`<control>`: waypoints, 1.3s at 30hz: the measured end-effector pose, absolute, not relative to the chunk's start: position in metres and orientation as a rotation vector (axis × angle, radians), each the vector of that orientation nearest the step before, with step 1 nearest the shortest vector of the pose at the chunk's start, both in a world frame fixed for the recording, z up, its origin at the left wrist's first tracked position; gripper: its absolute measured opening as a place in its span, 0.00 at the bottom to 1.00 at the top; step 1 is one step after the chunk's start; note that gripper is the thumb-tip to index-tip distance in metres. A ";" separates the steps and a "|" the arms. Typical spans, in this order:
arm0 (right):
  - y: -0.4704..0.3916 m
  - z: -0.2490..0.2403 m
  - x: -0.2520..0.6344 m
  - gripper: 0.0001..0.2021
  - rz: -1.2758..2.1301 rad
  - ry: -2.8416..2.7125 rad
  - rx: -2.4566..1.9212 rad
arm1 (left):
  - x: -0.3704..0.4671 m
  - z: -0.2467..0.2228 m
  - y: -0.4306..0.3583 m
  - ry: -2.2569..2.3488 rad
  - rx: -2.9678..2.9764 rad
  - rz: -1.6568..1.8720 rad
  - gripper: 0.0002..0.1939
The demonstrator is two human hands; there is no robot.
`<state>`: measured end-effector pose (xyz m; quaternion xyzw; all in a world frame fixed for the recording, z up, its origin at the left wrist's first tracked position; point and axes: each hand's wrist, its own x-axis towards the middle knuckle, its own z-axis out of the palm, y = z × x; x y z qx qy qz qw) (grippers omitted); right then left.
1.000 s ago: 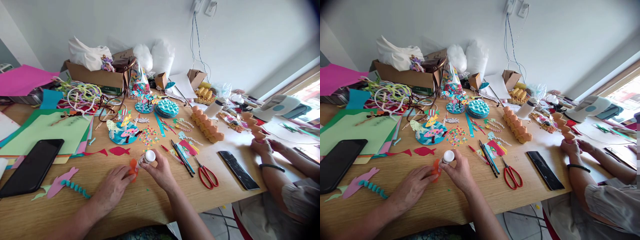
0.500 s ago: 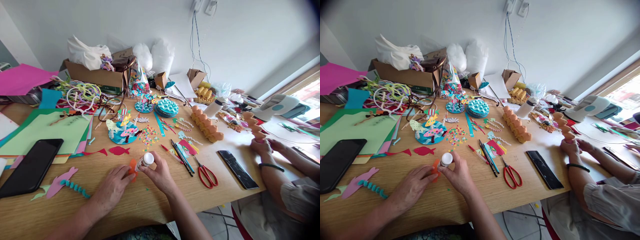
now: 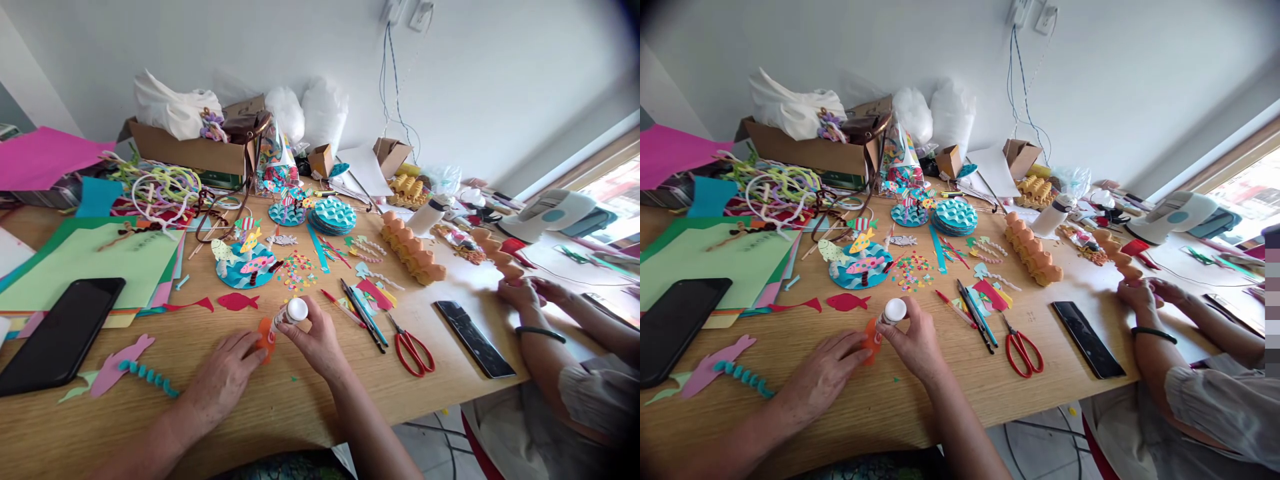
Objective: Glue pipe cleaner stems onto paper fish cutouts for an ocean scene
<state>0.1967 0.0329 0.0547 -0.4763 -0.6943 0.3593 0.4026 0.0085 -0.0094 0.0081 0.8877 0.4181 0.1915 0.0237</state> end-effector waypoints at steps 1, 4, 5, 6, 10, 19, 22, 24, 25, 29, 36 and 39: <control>0.033 0.055 0.197 0.10 0.907 -1.758 -1.206 | 0.009 0.009 -0.009 1.297 2.740 0.590 0.16; 0.031 0.056 0.198 0.10 0.922 -1.767 -1.204 | 0.009 0.009 -0.010 1.322 2.721 0.597 0.17; 0.030 0.056 0.199 0.09 0.931 -1.769 -1.200 | 0.009 0.008 -0.010 1.327 2.722 0.601 0.17; 0.029 0.057 0.200 0.09 0.940 -1.771 -1.194 | 0.009 0.007 -0.010 1.331 2.725 0.608 0.17; 0.027 0.058 0.201 0.09 0.965 -1.776 -1.179 | 0.009 0.004 -0.011 1.338 2.716 0.628 0.17; 0.029 0.058 0.202 0.10 0.946 -1.774 -1.206 | 0.009 0.008 -0.010 1.305 2.704 0.624 0.15; 0.024 0.060 0.203 0.09 0.954 -1.802 -1.210 | 0.009 0.006 -0.011 1.296 2.711 0.686 0.15; 0.020 0.061 0.203 0.09 0.954 -1.815 -1.222 | 0.008 0.004 -0.011 1.292 2.707 0.719 0.15; 0.018 0.061 0.203 0.09 0.952 -1.819 -1.224 | 0.008 0.004 -0.011 1.287 2.705 0.729 0.15; 0.018 0.061 0.201 0.09 0.957 -1.820 -1.215 | 0.008 0.004 -0.010 1.264 2.729 0.702 0.15; 0.028 0.057 0.196 0.10 0.957 -1.778 -1.186 | 0.008 0.004 -0.011 1.305 2.726 0.618 0.16; 0.030 0.055 0.198 0.10 0.947 -1.755 -1.179 | 0.008 0.006 -0.011 1.311 2.734 0.595 0.16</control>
